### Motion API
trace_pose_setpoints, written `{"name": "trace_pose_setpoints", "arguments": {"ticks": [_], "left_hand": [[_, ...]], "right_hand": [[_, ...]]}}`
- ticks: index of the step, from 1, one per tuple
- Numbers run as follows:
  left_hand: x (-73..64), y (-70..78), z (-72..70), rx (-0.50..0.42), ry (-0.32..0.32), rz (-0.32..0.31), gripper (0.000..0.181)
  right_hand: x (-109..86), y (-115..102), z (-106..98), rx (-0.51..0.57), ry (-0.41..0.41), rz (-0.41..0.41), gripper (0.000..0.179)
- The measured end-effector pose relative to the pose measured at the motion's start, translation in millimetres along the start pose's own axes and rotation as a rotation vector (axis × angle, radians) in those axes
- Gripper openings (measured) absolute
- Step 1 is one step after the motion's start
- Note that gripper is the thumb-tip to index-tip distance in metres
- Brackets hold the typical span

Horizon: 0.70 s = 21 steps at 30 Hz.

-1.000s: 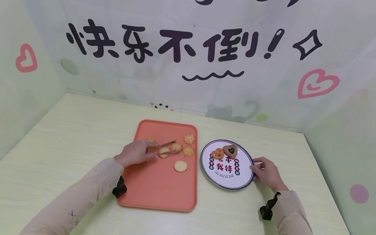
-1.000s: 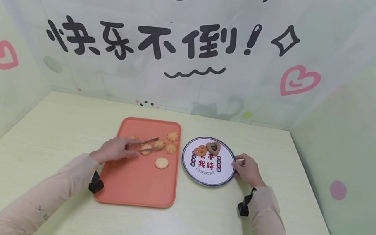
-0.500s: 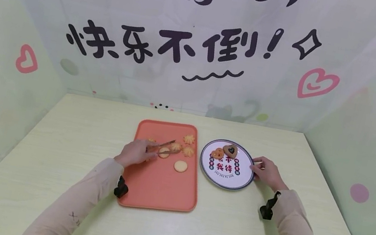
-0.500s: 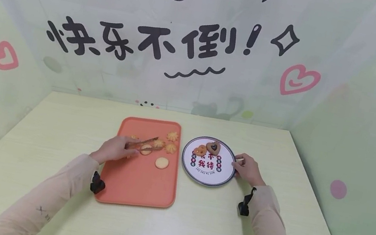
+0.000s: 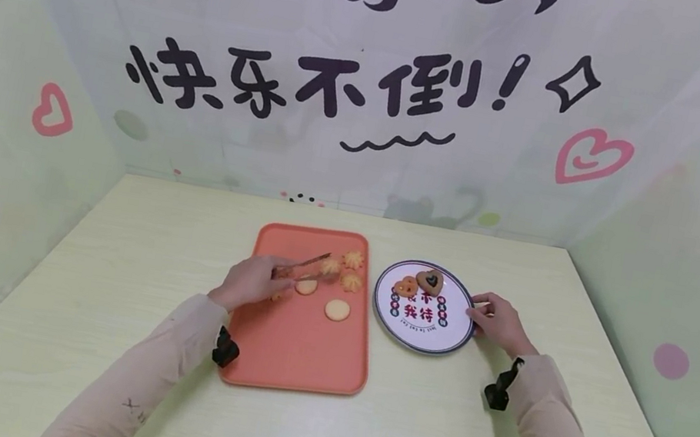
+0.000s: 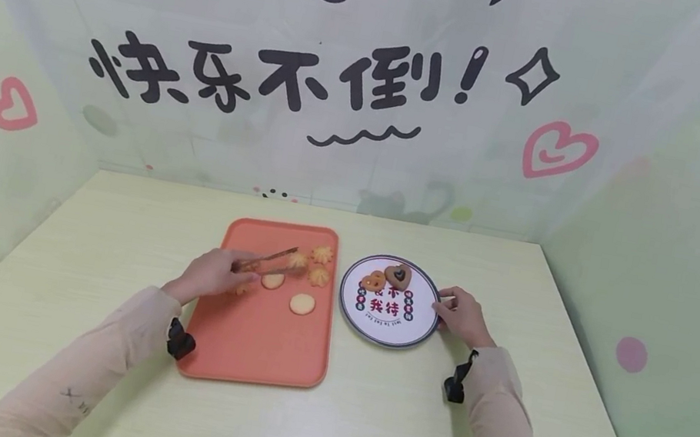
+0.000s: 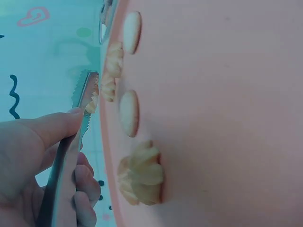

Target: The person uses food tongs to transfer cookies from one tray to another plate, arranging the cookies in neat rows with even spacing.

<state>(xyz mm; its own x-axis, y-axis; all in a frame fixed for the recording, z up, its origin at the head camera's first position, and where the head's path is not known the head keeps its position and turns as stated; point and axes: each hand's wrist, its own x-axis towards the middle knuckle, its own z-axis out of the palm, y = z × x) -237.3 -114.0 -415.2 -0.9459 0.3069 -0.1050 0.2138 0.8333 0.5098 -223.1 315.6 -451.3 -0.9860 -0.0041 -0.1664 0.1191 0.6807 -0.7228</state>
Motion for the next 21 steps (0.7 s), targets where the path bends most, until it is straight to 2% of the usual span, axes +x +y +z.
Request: {"name": "trace_pose_setpoints", "arguments": {"ticks": [7,13,16,21], "left_hand": [[-1.1,20.4,-3.3,-0.035,-0.004,0.023,0.044],[-0.1,41.8,0.1,-0.042,0.004,0.08,0.042],[1.1,51.6,3.1,-0.033,-0.017,0.112,0.042],[3.3,66.8,10.3,0.014,-0.044,0.125,0.043]], "right_hand": [[-2.0,1.3,-0.7,0.009,0.001,-0.015,0.033],[-1.6,1.3,-0.1,0.011,-0.003,-0.009,0.033],[-1.6,0.4,0.4,0.012,-0.006,-0.01,0.032],[-0.5,-1.1,0.3,0.001,-0.011,-0.011,0.033]]}}
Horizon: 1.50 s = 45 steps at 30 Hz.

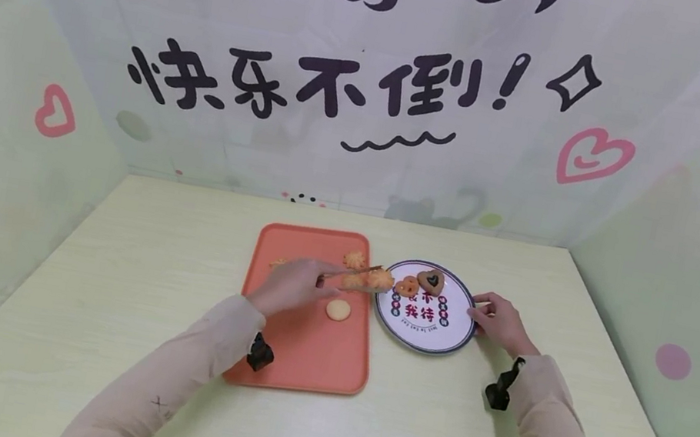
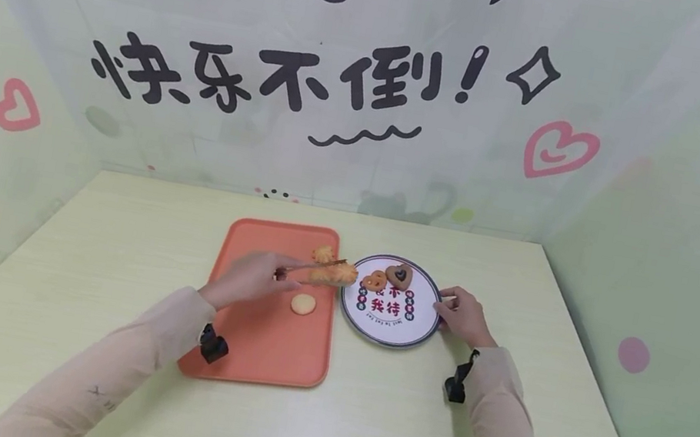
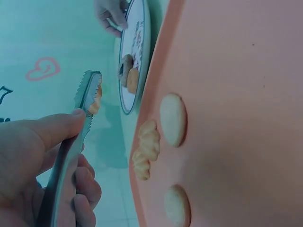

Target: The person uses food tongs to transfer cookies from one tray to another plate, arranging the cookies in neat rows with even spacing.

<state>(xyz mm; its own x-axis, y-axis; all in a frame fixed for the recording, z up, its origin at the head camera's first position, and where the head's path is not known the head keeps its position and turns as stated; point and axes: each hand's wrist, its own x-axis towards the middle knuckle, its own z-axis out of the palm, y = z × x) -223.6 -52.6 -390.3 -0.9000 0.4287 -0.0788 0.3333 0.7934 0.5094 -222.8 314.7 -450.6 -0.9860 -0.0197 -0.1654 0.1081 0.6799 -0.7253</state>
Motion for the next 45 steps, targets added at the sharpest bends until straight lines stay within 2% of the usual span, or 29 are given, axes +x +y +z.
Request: {"name": "trace_pose_setpoints", "arguments": {"ticks": [9,14,16,25,32,39,45], "left_hand": [[13.4,11.9,18.6,0.082,-0.034,0.034,0.042],[18.2,17.1,21.1,0.163,-0.045,0.049,0.041],[19.4,20.1,20.5,0.178,-0.054,0.037,0.041],[24.1,29.9,18.2,0.17,-0.126,-0.033,0.036],[26.5,32.5,18.4,0.187,-0.124,-0.037,0.035],[27.8,34.1,18.7,0.179,-0.135,-0.062,0.036],[25.9,33.9,19.3,0.173,-0.131,-0.05,0.036]], "right_hand": [[1.4,3.2,0.0,0.018,0.001,0.005,0.033],[0.4,3.1,0.1,0.03,0.011,-0.011,0.032],[0.2,3.2,0.3,0.027,0.011,-0.007,0.032],[0.7,2.6,-0.5,0.017,0.015,-0.008,0.03],[0.9,4.5,-0.7,-0.006,0.027,-0.054,0.03],[1.8,4.4,-0.1,-0.002,0.023,-0.033,0.031],[0.6,3.4,0.4,-0.001,0.016,-0.03,0.031]]}}
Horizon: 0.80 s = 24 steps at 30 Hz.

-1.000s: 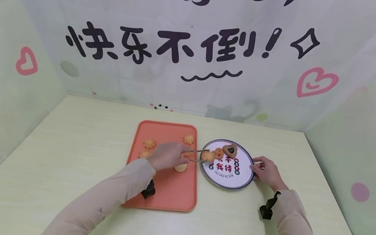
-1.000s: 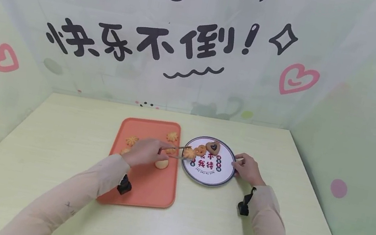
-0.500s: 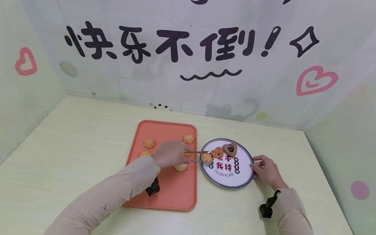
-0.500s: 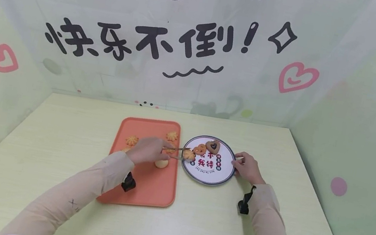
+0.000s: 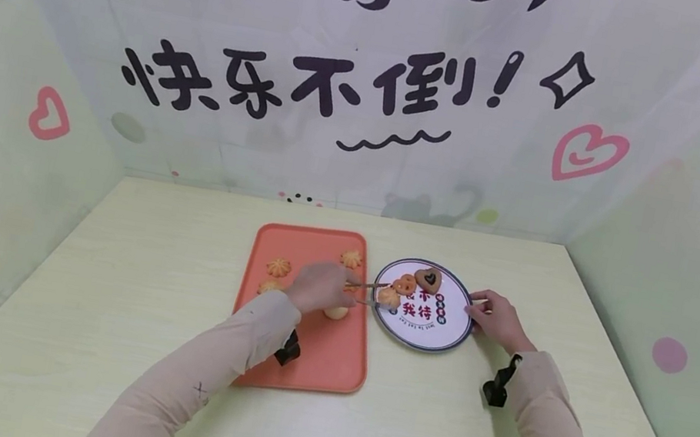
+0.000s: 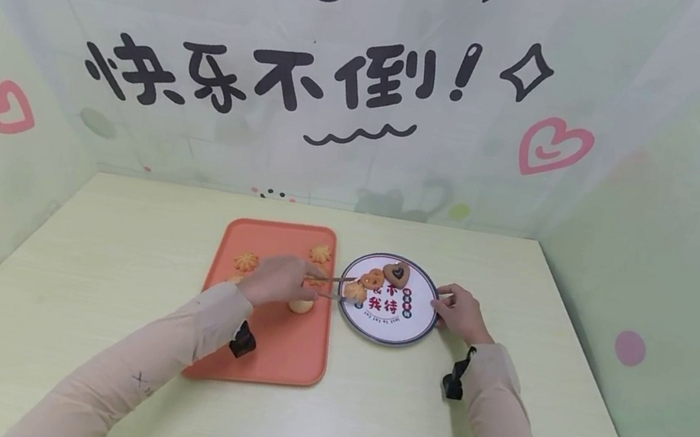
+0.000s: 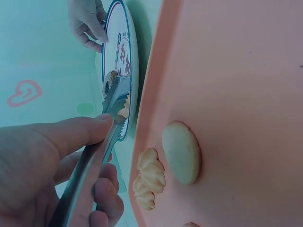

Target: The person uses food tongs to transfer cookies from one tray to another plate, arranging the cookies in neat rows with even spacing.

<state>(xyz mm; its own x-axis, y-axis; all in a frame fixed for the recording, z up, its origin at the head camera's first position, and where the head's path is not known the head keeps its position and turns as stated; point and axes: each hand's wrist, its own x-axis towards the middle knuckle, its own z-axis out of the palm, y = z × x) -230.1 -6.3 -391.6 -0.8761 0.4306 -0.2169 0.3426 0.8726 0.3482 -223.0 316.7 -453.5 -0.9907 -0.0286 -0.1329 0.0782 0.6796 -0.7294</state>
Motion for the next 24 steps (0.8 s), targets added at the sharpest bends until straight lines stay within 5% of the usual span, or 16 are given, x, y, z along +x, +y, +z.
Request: {"name": "trace_pose_setpoints", "arguments": {"ticks": [24], "left_hand": [[-1.2,-0.9,-0.1,-0.025,-0.014,-0.021,0.037]], "right_hand": [[0.2,0.7,0.2,0.005,-0.001,0.005,0.033]]}}
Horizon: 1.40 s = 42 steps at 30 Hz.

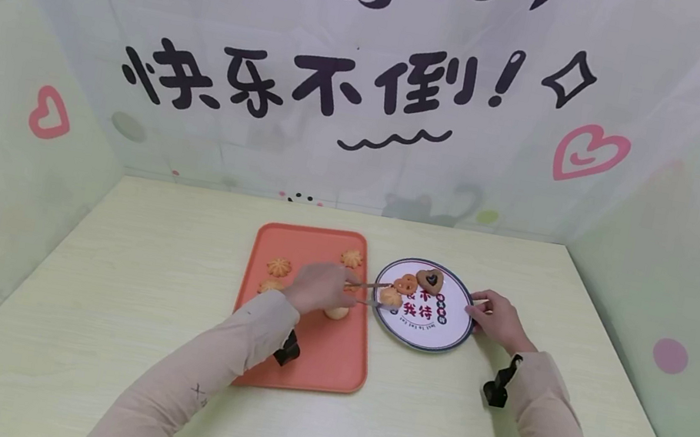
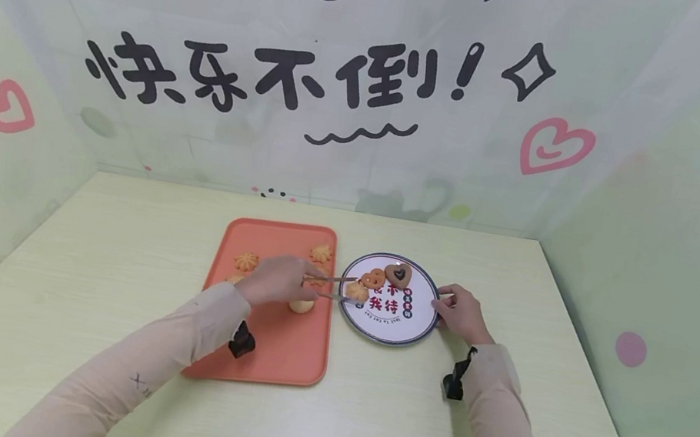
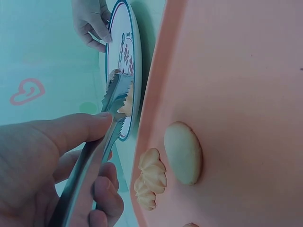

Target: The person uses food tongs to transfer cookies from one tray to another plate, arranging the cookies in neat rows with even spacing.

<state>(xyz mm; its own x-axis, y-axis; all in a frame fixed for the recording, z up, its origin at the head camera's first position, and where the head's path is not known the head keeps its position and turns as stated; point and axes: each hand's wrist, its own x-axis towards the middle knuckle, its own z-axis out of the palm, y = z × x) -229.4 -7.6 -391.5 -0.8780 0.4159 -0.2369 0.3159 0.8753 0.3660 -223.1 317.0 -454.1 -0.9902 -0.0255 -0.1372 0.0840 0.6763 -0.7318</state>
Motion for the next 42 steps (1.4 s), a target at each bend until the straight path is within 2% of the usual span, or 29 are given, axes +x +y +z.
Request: {"name": "trace_pose_setpoints", "arguments": {"ticks": [10,19,23,30,42], "left_hand": [[2.0,-1.0,2.9,-0.002,-0.007,-0.011,0.037],[4.9,0.4,7.2,0.021,0.015,0.037,0.035],[5.2,-1.1,7.9,0.006,0.012,0.032,0.034],[2.6,-3.1,5.0,-0.03,-0.004,-0.018,0.035],[-1.7,-5.7,1.5,-0.039,0.018,0.008,0.034]], "right_hand": [[0.5,0.6,0.3,0.0,-0.001,0.002,0.033],[0.2,1.0,1.1,0.004,0.004,0.013,0.033],[0.4,1.3,1.2,0.005,0.005,0.014,0.033],[1.2,1.9,-0.1,-0.005,0.002,0.01,0.034],[0.5,1.2,-0.1,0.002,-0.001,0.004,0.034]]}}
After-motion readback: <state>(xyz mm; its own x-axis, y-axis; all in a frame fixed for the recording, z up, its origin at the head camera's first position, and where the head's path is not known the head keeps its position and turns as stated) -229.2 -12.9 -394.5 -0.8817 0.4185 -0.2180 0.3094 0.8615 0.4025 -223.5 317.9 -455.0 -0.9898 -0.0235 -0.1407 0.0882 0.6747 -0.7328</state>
